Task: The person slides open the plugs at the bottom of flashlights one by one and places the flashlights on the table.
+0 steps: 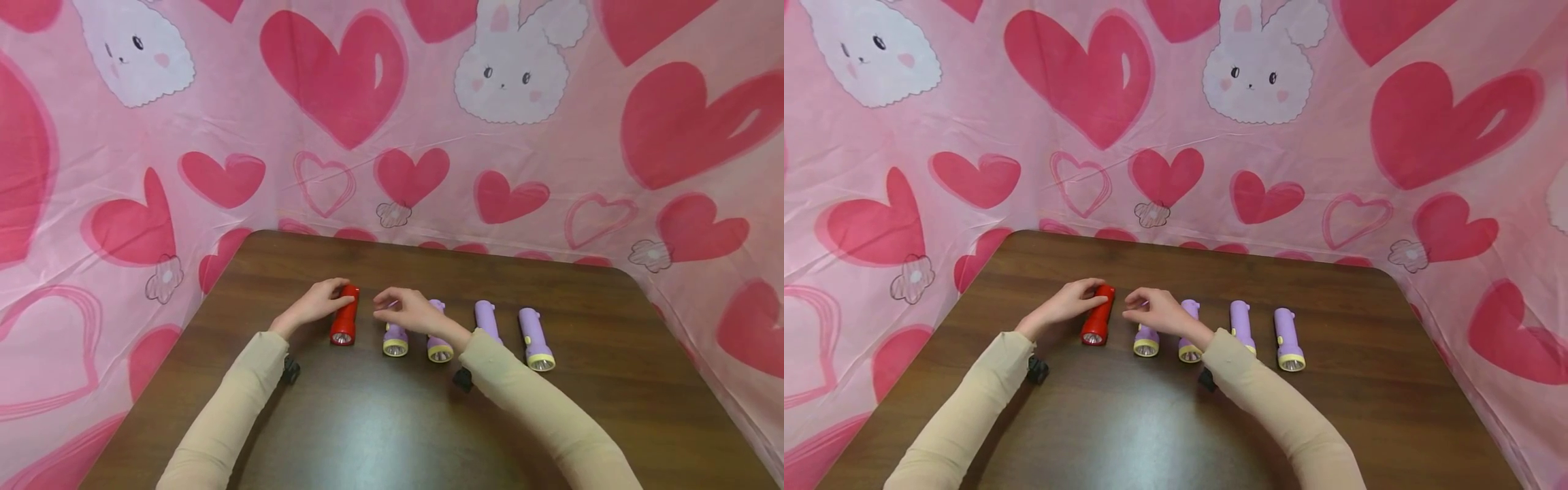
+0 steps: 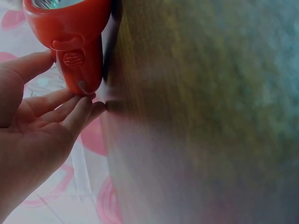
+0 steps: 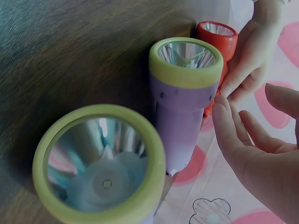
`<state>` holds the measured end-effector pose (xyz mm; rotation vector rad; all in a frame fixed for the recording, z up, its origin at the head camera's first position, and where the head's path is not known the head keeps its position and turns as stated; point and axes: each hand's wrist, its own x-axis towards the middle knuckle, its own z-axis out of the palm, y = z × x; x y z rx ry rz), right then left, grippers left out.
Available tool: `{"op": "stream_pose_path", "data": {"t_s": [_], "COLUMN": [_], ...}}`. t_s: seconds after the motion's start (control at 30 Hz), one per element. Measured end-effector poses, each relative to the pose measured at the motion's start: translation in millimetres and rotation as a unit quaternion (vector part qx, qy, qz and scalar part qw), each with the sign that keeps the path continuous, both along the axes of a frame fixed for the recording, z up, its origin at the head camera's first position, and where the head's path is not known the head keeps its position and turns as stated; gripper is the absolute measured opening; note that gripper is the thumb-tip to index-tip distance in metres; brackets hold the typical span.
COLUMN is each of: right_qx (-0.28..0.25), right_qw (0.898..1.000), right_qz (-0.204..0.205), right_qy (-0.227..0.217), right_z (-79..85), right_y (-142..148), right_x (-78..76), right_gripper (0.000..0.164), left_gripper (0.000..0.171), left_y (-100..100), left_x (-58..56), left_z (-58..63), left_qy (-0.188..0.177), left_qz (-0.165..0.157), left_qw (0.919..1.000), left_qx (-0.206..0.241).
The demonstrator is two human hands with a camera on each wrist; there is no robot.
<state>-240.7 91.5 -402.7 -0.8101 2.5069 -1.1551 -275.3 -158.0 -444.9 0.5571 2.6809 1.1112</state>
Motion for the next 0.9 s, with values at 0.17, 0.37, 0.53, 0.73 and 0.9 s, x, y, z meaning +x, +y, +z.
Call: {"op": "stream_pose_path", "data": {"t_s": [0.17, 0.37, 0.53, 0.73, 0.9], "right_qx": [0.019, 0.035, 0.038, 0.041, 0.038], "right_qw": [1.0, 0.999, 0.999, 0.999, 0.999], "right_qz": [0.0, 0.003, 0.004, -0.003, -0.016], "right_qy": [-0.006, -0.011, -0.016, -0.016, -0.013], "right_z": [0.3, -0.7, -1.1, -2.1, -2.2], "right_y": [-8, -15, -19, -25, -34], "right_x": [1.9, 3.3, 2.9, 2.6, 4.2], "right_gripper": [0.034, 0.035, 0.036, 0.036, 0.036], "left_gripper": [0.055, 0.055, 0.055, 0.055, 0.055], "left_y": [-2, -3, -4, -3, -4], "left_x": [0.5, 0.9, 0.8, 1.3, -0.1], "left_z": [-0.9, -3.5, -4.2, -2.8, -2.7], "left_qy": [-0.007, -0.005, -0.002, -0.004, -0.001], "left_qz": [0.003, -0.001, 0.001, 0.001, -0.003], "left_qw": [1.0, 1.0, 1.0, 0.9999, 0.9999], "left_qx": [0.002, 0.005, 0.005, 0.01, 0.014]}}
